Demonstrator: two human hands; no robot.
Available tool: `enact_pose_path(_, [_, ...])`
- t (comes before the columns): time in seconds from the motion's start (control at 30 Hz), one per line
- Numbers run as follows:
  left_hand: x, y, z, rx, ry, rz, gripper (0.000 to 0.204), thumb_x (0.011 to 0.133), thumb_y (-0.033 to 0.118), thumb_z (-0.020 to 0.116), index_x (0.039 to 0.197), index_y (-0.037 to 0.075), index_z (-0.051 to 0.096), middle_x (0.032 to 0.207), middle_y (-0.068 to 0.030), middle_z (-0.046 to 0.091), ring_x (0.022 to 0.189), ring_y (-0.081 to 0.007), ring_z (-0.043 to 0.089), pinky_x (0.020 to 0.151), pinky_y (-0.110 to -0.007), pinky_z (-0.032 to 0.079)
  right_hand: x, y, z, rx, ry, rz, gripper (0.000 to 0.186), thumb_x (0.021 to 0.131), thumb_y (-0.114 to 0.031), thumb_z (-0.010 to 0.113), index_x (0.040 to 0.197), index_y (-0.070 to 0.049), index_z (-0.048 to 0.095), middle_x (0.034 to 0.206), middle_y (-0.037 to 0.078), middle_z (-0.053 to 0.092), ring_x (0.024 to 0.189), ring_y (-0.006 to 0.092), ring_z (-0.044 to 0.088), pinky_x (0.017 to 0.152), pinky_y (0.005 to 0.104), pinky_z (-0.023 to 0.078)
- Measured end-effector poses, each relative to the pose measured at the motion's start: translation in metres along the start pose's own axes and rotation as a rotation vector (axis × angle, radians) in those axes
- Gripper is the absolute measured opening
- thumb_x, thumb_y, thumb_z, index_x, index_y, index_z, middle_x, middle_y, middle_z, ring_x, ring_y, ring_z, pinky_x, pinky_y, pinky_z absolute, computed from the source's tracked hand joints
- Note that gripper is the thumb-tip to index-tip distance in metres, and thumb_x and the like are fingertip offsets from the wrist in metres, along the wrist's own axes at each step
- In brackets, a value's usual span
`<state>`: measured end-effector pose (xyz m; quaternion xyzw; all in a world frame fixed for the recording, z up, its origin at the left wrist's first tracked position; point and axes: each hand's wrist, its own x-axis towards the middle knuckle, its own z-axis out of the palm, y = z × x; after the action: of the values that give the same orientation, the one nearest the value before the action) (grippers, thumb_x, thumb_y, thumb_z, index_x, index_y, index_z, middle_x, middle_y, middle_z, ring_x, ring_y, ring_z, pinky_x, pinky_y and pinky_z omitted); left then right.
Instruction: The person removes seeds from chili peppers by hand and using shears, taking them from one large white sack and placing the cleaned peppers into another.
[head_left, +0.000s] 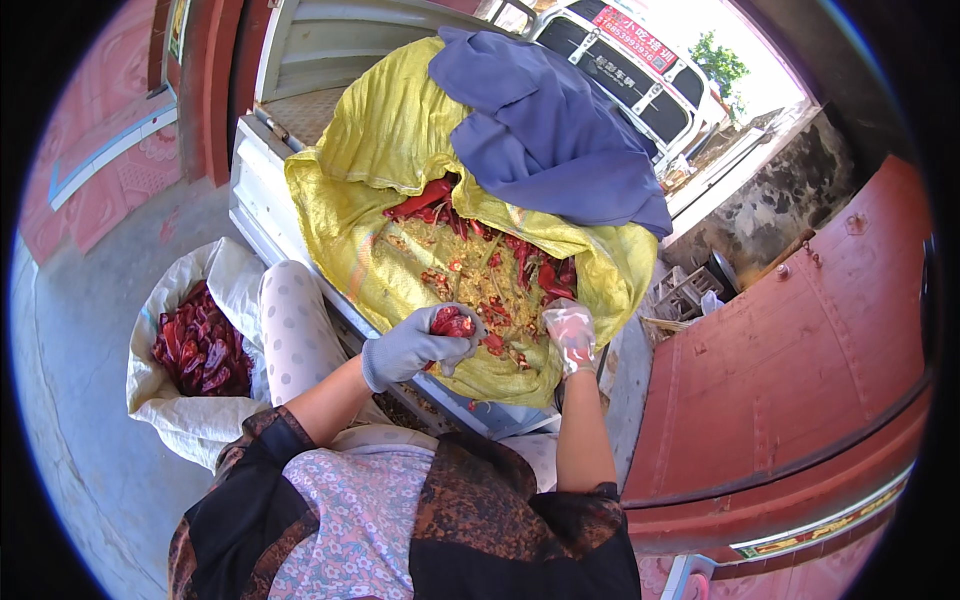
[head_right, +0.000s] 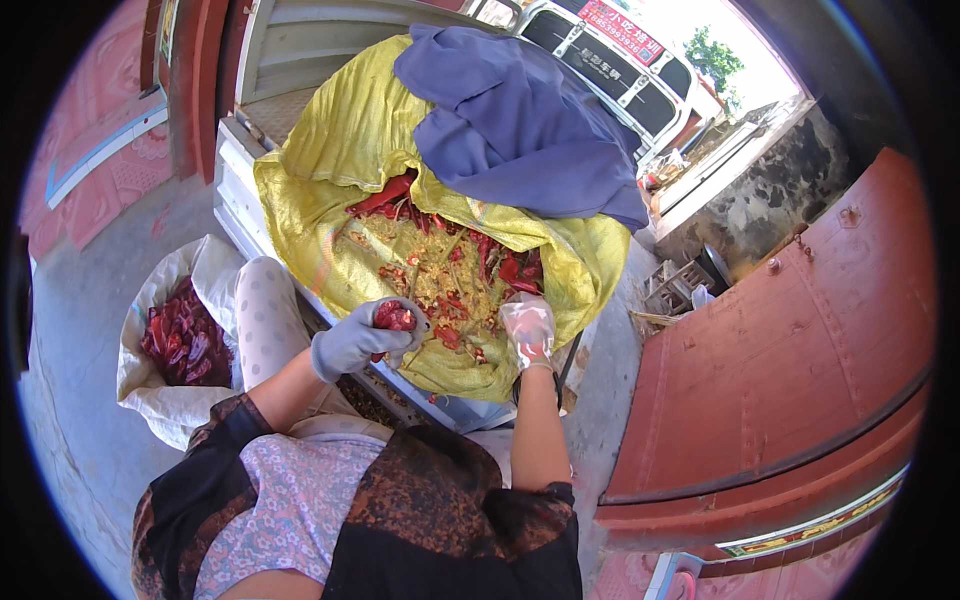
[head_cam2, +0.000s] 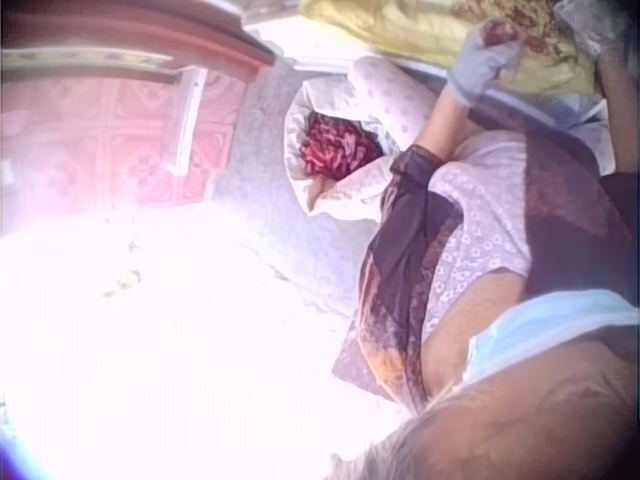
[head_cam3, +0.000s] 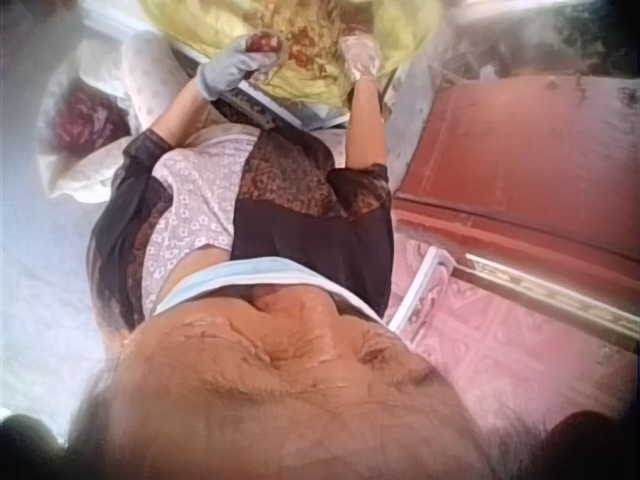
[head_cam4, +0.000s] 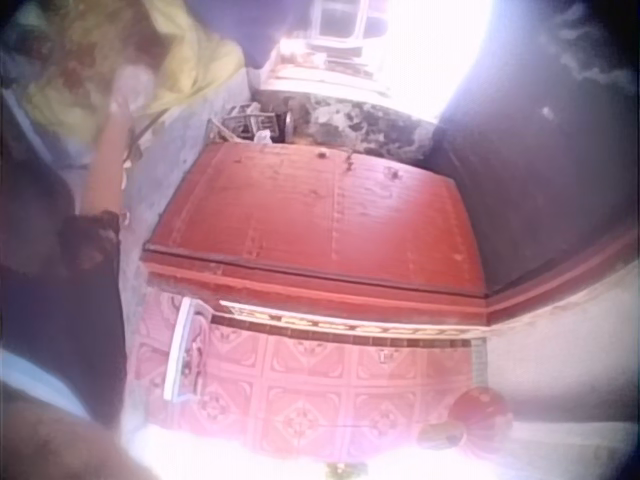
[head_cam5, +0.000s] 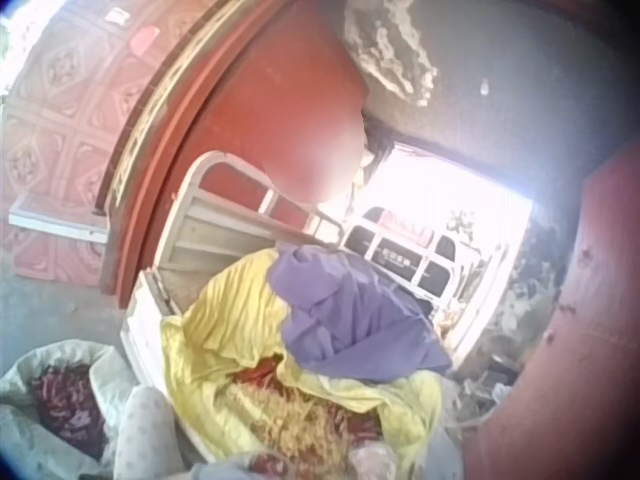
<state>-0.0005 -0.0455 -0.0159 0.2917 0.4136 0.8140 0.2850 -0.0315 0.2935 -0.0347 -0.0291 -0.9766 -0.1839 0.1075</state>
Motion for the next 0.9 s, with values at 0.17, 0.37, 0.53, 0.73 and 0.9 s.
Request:
enact_pose_path(0.17, [-0.011, 0.023, -0.024, -0.004, 0.142, 0.093, 0.022, 0.081, 0.008, 0.062, 0.101, 0.002, 0.057, 0.078, -0.0046, 0.056, 0.057, -0.0080, 0.052, 0.054, -0.022, 0.045, -0.007, 0.002, -0.030, 0.216, 0.086, 0.137, 0.022, 0.080, -0.026, 0.058, 0.068, -0.009, 0.064, 0.068, 0.007, 0.064, 0.062, 0.0217, 0.062, 0.055, 0.0325, 0.047])
enact_pose_path(0.37, [-0.084, 0.058, -0.160, 0.650, 0.648, 0.177, 0.029, 0.080, 0.001, 0.060, 0.109, 0.002, 0.056, 0.087, -0.0019, 0.060, 0.081, -0.0090, 0.054, 0.075, -0.023, 0.045, 0.005, -0.009, -0.015, 0.119, 0.266, 0.148, 0.027, 0.081, -0.029, 0.057, 0.065, -0.008, 0.062, 0.066, 0.008, 0.064, 0.061, 0.0241, 0.062, 0.054, 0.0347, 0.048])
enact_pose_path(0.53, [-0.205, 0.066, -0.277, 1.258, 1.094, 0.007, 0.047, 0.077, 0.013, 0.064, 0.121, 0.003, 0.050, 0.106, -0.0154, 0.062, 0.100, -0.0253, 0.059, 0.087, -0.033, 0.045, 0.010, -0.002, -0.005, 0.068, 0.151, 0.124, 0.034, 0.081, -0.037, 0.059, 0.071, -0.005, 0.062, 0.068, 0.012, 0.064, 0.063, 0.0281, 0.063, 0.057, 0.0370, 0.048])
enact_pose_path(0.73, [-0.284, -0.004, -0.313, 1.765, 1.063, -0.753, 0.077, 0.070, 0.023, 0.069, 0.136, 0.008, 0.033, 0.136, -0.0153, 0.039, 0.124, -0.0325, 0.041, 0.097, -0.042, 0.040, -0.003, -0.020, -0.046, 0.200, 0.169, 0.408, 0.045, 0.074, -0.050, 0.062, 0.084, -0.006, 0.066, 0.082, 0.019, 0.066, 0.078, 0.0361, 0.065, 0.068, 0.0427, 0.051])
enact_pose_path(0.9, [-0.275, -0.022, -0.296, 1.843, 1.166, -0.692, 0.073, 0.072, 0.026, 0.067, 0.134, 0.008, 0.034, 0.133, -0.0137, 0.039, 0.123, -0.0325, 0.039, 0.093, -0.047, 0.040, 0.005, 0.033, 0.025, -0.064, 0.181, 0.088, 0.010, 0.077, -0.010, 0.058, 0.072, -0.003, 0.062, 0.066, 0.012, 0.064, 0.057, 0.0203, 0.062, 0.051, 0.0300, 0.047])
